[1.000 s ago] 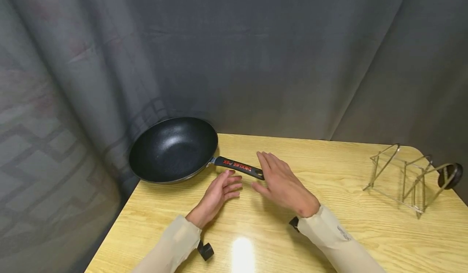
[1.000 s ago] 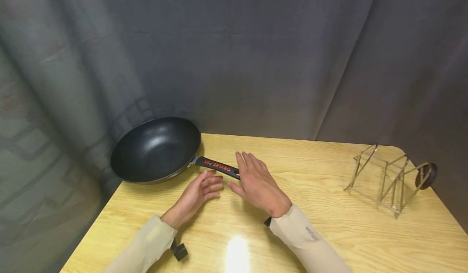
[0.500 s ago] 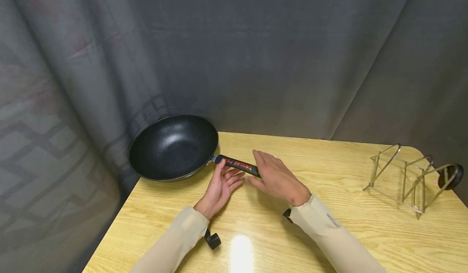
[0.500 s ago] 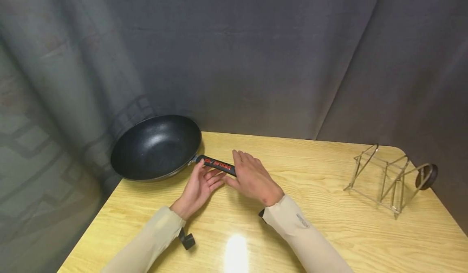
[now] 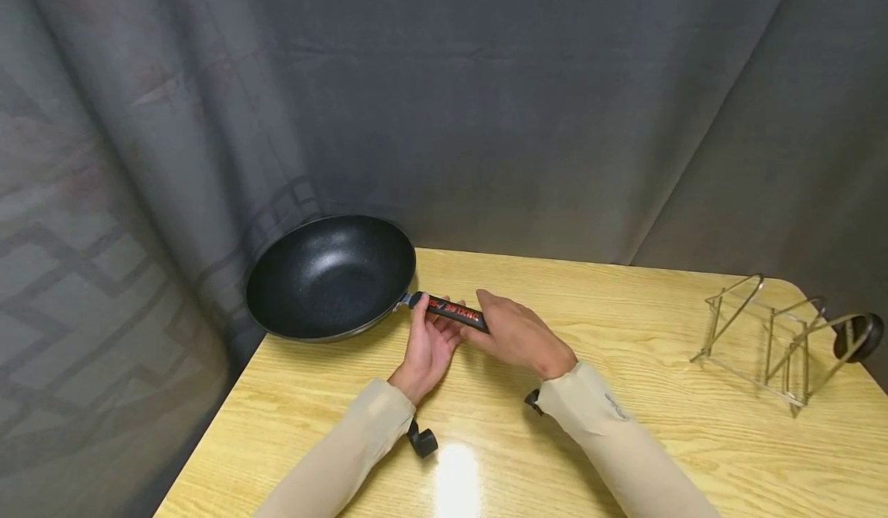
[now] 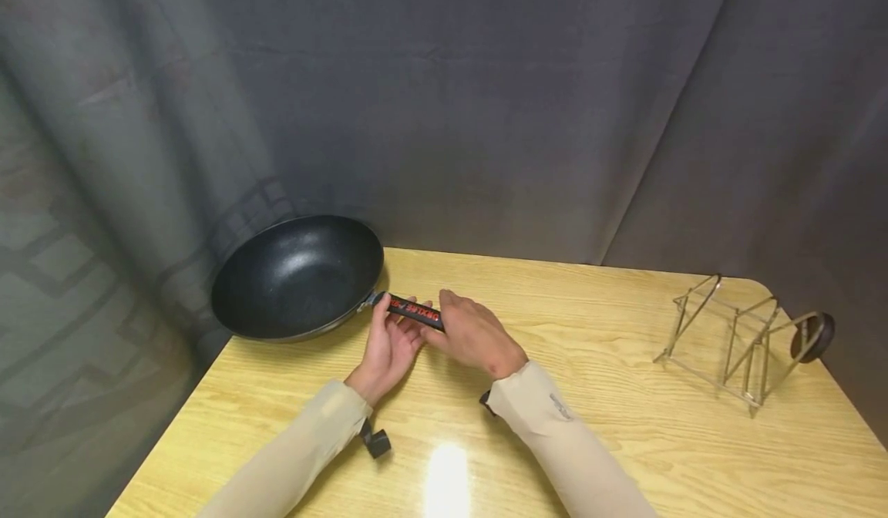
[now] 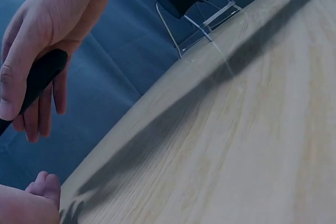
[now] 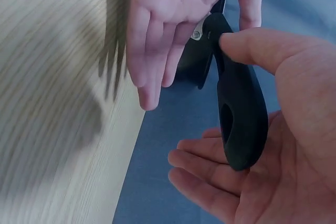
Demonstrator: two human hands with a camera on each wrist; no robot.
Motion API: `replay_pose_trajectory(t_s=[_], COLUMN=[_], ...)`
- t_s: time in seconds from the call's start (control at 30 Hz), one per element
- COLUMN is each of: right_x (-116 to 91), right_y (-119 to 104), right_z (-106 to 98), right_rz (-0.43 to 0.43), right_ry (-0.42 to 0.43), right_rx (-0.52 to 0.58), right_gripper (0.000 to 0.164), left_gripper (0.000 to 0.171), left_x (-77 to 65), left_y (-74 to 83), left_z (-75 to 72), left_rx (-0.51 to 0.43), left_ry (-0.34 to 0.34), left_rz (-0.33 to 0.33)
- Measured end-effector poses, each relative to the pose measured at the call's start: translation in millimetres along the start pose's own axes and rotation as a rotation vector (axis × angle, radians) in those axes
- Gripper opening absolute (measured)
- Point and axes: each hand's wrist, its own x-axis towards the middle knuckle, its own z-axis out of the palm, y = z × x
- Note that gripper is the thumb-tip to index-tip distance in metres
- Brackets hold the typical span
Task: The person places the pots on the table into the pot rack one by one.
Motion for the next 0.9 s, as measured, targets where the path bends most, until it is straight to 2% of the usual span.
replay_pose_trajectory(t_s=[0.1, 0.23, 0.4, 0.6, 0.77, 0.9], right_x=[4, 10, 14, 18, 22, 25], right_y=[-1, -3, -4, -5, -4, -5], right_z=[1, 3, 7, 8, 8, 8], right_rz=[0.004, 0.015, 0.015, 0.033, 0.051, 0.074], right_ry=[-0.027, -0.061, -0.096, -0.125, -0.169, -0.215], right_rx=[-0.001, 0.024, 0.073, 0.054, 0.105, 0.148], right_gripper=[0.027, 0.026, 0.030, 0.035, 0.026, 0.013], left_gripper=[0.069, 0.076, 0.069, 0.062, 0.060, 0.062], left_x=[4.7, 14.0, 22.4, 26.3, 29.2, 31.4], left_y=[-1.5, -4.2, -6.2, -4.9, -6.1, -6.8], left_z=[0.0, -0.6, -1.0, 1.9, 6.5, 6.4], left_rx=[-0.031, -0.049, -0.085, -0.177, -0.188, -0.201], left_ry=[0.020, 0.009, -0.026, -0.073, -0.077, -0.083], left_rz=[0.010, 0.028, 0.082, 0.116, 0.147, 0.168])
